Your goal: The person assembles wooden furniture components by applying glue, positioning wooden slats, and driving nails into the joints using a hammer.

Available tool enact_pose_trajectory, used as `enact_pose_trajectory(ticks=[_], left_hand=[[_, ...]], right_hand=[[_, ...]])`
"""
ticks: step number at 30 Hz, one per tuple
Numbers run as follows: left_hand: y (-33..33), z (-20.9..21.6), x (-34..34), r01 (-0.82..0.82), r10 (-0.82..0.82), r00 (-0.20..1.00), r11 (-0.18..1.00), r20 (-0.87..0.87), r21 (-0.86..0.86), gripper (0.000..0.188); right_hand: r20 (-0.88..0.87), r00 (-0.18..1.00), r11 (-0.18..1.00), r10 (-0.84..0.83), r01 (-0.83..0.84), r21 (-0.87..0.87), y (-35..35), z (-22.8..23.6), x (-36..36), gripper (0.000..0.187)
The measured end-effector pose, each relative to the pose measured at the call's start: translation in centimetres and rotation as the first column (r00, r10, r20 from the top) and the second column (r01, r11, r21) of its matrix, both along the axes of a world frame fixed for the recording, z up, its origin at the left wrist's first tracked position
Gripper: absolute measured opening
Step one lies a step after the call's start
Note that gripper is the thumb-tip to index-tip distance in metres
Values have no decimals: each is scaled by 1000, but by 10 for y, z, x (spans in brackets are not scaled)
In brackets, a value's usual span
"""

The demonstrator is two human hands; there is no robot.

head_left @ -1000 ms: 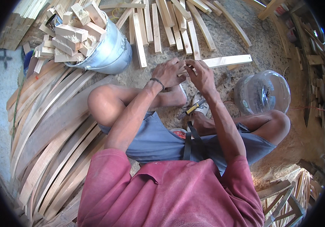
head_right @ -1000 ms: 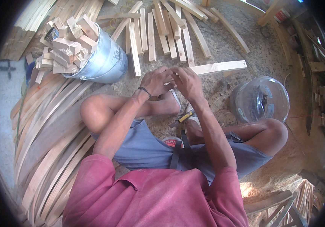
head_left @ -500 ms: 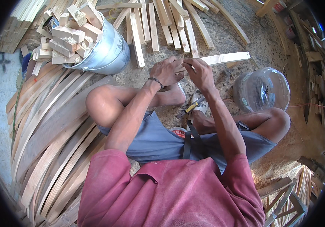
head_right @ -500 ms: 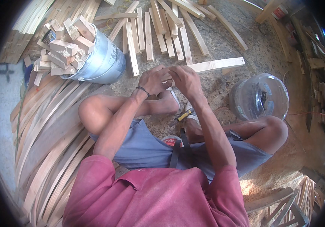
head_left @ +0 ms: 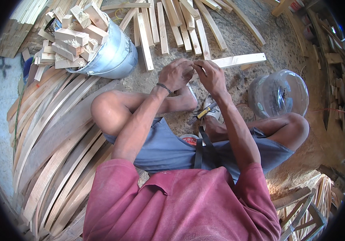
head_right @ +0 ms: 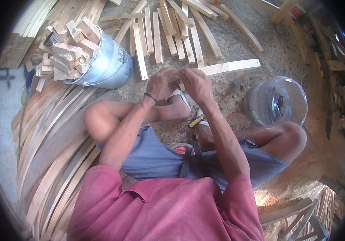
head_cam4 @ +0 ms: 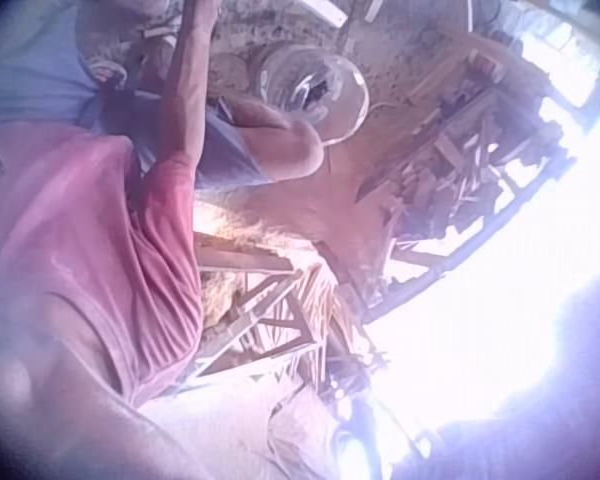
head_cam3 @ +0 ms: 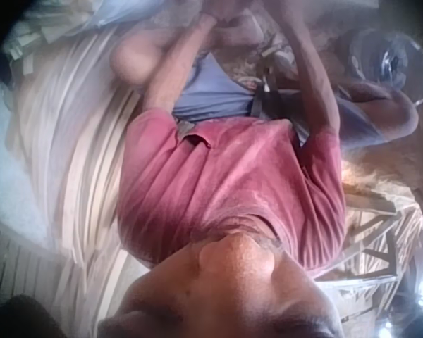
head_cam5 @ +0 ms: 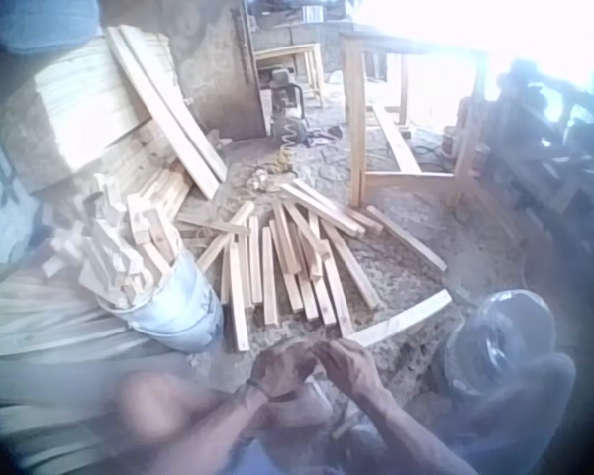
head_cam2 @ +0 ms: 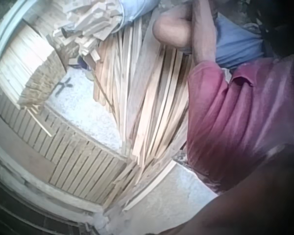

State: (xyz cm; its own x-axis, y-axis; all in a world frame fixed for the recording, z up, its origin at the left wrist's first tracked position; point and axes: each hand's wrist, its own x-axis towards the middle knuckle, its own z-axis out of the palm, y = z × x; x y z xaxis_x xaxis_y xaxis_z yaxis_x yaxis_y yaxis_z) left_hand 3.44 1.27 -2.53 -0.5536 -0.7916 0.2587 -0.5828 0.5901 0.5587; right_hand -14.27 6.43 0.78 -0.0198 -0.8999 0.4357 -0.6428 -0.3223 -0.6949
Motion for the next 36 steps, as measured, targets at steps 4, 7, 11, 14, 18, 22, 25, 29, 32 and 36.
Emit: enact_pose_trajectory(ticks=[4, 7, 11, 14, 18, 22, 25, 29, 32, 36], left_hand=[[-2, 1, 0, 31, -32, 998, 999, -48, -21, 28], [-2, 5, -1, 66, -71, 992, 996, -101, -54, 21], [-1, 7, -4, 42, -50, 990, 997, -130, -64, 13], [-1, 2, -2, 24, -31, 992, 998, -124, -64, 13], [0, 2, -2, 8, -12, 989, 999, -144, -31, 16], [-2, 8, -6, 26, -31, 990, 999, -141, -35, 17], [-3, 7, -4, 27, -30, 989, 999, -144, -18, 16], [-5, 4, -4, 40, -41, 986, 999, -159, -11, 15], [-5, 3, -2, 40, -42, 988, 999, -150, -12, 14], [-5, 0, 0, 24, -28, 994, 999, -108, -32, 14]], right_hand=[[-36, 999, 1000, 20, -19, 5, -2, 4, 1, 10], [-28, 1000, 1000, 12, -11, 20, 0, 2, -1, 11], [32, 999, 1000, 10, -9, -27, 5, 14, -4, 14], [347, 887, 952, -304, 266, 152, 21, 3, -14, 18], [31, 900, 734, -434, 334, 591, 65, -65, -43, 35], [-263, 923, 564, -282, 381, 733, 114, -157, -44, 56], [-232, 815, 429, -532, 495, 756, 128, -184, -37, 66], [-229, 815, 338, -532, 453, 825, 124, -196, -49, 72], [-285, 806, 276, -519, 474, 836, 121, -197, -47, 75], [-316, 807, 205, -498, 464, 862, 113, -195, -43, 72]])
